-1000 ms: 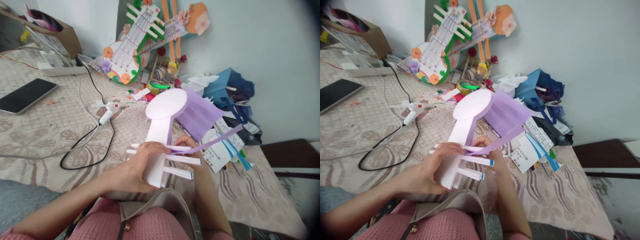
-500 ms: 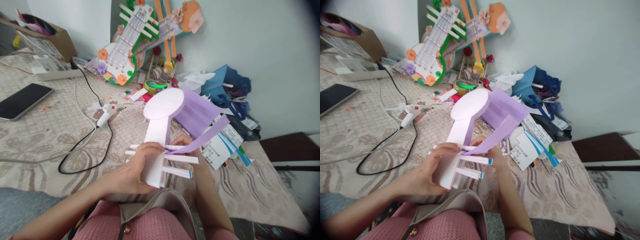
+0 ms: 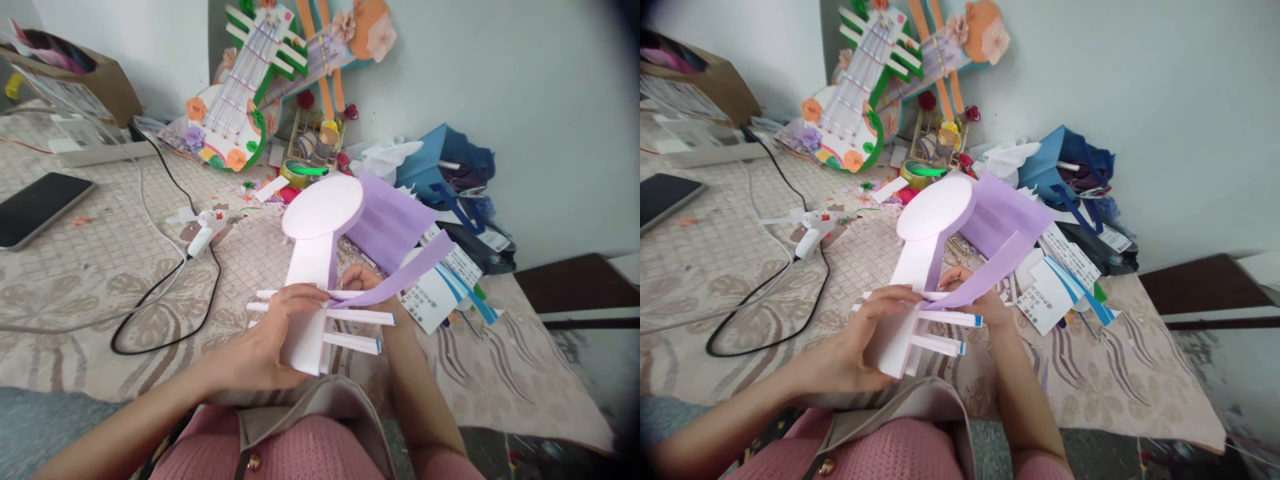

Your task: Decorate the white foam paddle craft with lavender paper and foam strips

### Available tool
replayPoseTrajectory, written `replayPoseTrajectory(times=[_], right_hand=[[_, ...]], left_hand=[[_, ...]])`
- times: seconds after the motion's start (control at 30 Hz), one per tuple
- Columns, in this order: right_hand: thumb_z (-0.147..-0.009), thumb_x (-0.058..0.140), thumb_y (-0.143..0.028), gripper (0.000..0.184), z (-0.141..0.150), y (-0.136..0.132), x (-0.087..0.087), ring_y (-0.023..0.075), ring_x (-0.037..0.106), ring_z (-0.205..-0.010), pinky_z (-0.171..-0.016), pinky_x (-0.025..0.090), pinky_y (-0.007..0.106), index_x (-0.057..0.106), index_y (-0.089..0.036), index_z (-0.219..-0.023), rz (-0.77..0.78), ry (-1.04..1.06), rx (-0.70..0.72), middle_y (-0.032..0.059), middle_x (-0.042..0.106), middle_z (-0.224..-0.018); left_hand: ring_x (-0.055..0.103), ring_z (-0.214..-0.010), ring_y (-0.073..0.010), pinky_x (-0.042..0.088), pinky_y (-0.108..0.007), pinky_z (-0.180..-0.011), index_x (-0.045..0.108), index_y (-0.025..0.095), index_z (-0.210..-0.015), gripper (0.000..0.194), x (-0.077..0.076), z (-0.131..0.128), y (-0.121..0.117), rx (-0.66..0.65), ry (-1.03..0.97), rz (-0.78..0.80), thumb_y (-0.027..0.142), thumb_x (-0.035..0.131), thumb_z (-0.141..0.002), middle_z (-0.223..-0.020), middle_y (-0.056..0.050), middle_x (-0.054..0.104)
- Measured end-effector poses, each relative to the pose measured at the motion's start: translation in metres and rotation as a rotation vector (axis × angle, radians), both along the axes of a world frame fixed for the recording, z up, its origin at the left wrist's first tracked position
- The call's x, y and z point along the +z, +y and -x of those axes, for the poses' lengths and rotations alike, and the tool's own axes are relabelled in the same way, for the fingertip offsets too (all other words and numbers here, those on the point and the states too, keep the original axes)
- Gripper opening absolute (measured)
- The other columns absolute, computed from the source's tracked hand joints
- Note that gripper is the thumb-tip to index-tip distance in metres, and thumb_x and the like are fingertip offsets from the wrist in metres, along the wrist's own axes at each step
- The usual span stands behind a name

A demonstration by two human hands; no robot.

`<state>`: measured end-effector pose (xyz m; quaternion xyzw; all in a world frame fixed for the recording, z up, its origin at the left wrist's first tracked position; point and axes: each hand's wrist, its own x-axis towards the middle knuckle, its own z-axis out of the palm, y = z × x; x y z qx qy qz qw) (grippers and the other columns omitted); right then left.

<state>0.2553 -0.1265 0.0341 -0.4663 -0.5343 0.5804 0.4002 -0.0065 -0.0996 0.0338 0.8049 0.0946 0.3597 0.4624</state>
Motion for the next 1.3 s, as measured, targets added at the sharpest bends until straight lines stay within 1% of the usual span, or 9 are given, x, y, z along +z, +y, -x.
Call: replayPoseTrajectory(times=[0.1, 0.2, 0.4, 0.6, 0.73, 0.9, 1.03, 1.13, 1.3], right_hand=[[-0.067, 0.081, -0.054, 0.051, 0.0005, 0.0020, 0.0008, 0.0159, 0.060, -0.059, -0.051, 0.044, 0.026, 0.057, -0.023, -0.100, 0.052, -0.035, 0.033, -0.0016, 0.065, -0.072], [-0.064, 0.083, -0.051, 0.051, 0.0024, 0.0026, 0.0031, 0.0165, 0.061, -0.059, -0.052, 0.044, 0.026, 0.055, -0.024, -0.098, 0.100, -0.021, 0.035, -0.0018, 0.066, -0.072], [-0.064, 0.084, -0.045, 0.048, 0.0037, 0.0007, 0.0055, 0.0165, 0.060, -0.057, -0.048, 0.042, 0.025, 0.056, -0.025, -0.098, 0.136, 0.030, 0.034, -0.0019, 0.067, -0.071], [-0.066, 0.084, -0.045, 0.046, 0.0029, 0.0007, 0.0012, 0.0146, 0.060, -0.055, -0.046, 0.040, 0.022, 0.056, -0.023, -0.096, 0.123, 0.028, 0.020, -0.0027, 0.066, -0.068], [-0.065, 0.085, -0.041, 0.046, 0.0040, 0.0005, 0.0037, 0.0134, 0.060, -0.057, -0.048, 0.041, 0.021, 0.057, -0.023, -0.096, 0.127, 0.048, 0.022, -0.0023, 0.067, -0.071], [-0.062, 0.085, -0.047, 0.049, 0.0056, -0.0003, 0.0080, 0.0142, 0.059, -0.058, -0.046, 0.042, 0.023, 0.058, -0.023, -0.095, 0.130, 0.022, 0.015, -0.0008, 0.066, -0.073], [-0.063, 0.085, -0.046, 0.049, 0.0062, -0.0008, 0.0062, 0.0135, 0.060, -0.060, -0.049, 0.043, 0.022, 0.057, -0.022, -0.095, 0.085, 0.015, -0.024, -0.0005, 0.066, -0.076], [-0.065, 0.084, -0.046, 0.048, 0.0056, 0.0000, 0.0055, 0.0131, 0.059, -0.060, -0.049, 0.041, 0.021, 0.057, -0.022, -0.097, 0.069, 0.015, 0.002, -0.0011, 0.065, -0.075], [-0.068, 0.083, -0.047, 0.047, 0.0039, 0.0020, 0.0069, 0.0133, 0.059, -0.060, -0.049, 0.040, 0.021, 0.056, -0.021, -0.097, 0.063, 0.028, 0.063, -0.0012, 0.066, -0.074]], left_hand=[[0.040, -0.136, -0.0315, 0.039, -0.056, -0.112, 0.035, 0.025, -0.135, 0.077, -0.0001, 0.0006, 0.0003, -0.018, 0.002, 0.016, 0.020, 0.079, -0.072, -0.137, -0.013, 0.047], [0.040, -0.136, -0.0326, 0.038, -0.059, -0.111, 0.036, 0.027, -0.136, 0.077, 0.0010, 0.0014, 0.0000, -0.013, 0.018, 0.032, 0.020, 0.079, -0.072, -0.136, -0.013, 0.048], [0.041, -0.136, -0.0330, 0.038, -0.058, -0.112, 0.035, 0.028, -0.136, 0.077, 0.0011, 0.0017, -0.0014, -0.004, 0.030, 0.027, 0.020, 0.078, -0.072, -0.137, -0.012, 0.049], [0.039, -0.137, -0.0326, 0.037, -0.056, -0.113, 0.033, 0.027, -0.136, 0.077, -0.0010, 0.0009, -0.0014, -0.014, 0.046, -0.014, 0.021, 0.077, -0.073, -0.137, -0.012, 0.048], [0.038, -0.137, -0.0318, 0.036, -0.056, -0.114, 0.032, 0.026, -0.136, 0.078, -0.0020, 0.0010, -0.0028, -0.020, 0.067, -0.007, 0.020, 0.078, -0.073, -0.138, -0.013, 0.046], [0.038, -0.138, -0.0324, 0.039, -0.054, -0.112, 0.033, 0.028, -0.134, 0.078, 0.0001, 0.0010, -0.0051, 0.001, 0.107, 0.033, 0.020, 0.078, -0.071, -0.142, -0.013, 0.041], [0.040, -0.137, -0.0323, 0.038, -0.055, -0.112, 0.034, 0.027, -0.134, 0.074, 0.0023, -0.0002, -0.0039, -0.004, 0.073, 0.003, 0.020, 0.076, -0.074, -0.141, -0.013, 0.044], [0.039, -0.136, -0.0320, 0.036, -0.056, -0.112, 0.033, 0.027, -0.135, 0.075, 0.0009, -0.0006, -0.0027, -0.015, 0.054, -0.025, 0.021, 0.076, -0.074, -0.140, -0.013, 0.046], [0.038, -0.138, -0.0307, 0.034, -0.054, -0.114, 0.031, 0.025, -0.136, 0.077, -0.0020, -0.0002, -0.0035, -0.003, 0.065, -0.043, 0.019, 0.076, -0.074, -0.140, -0.013, 0.046]])
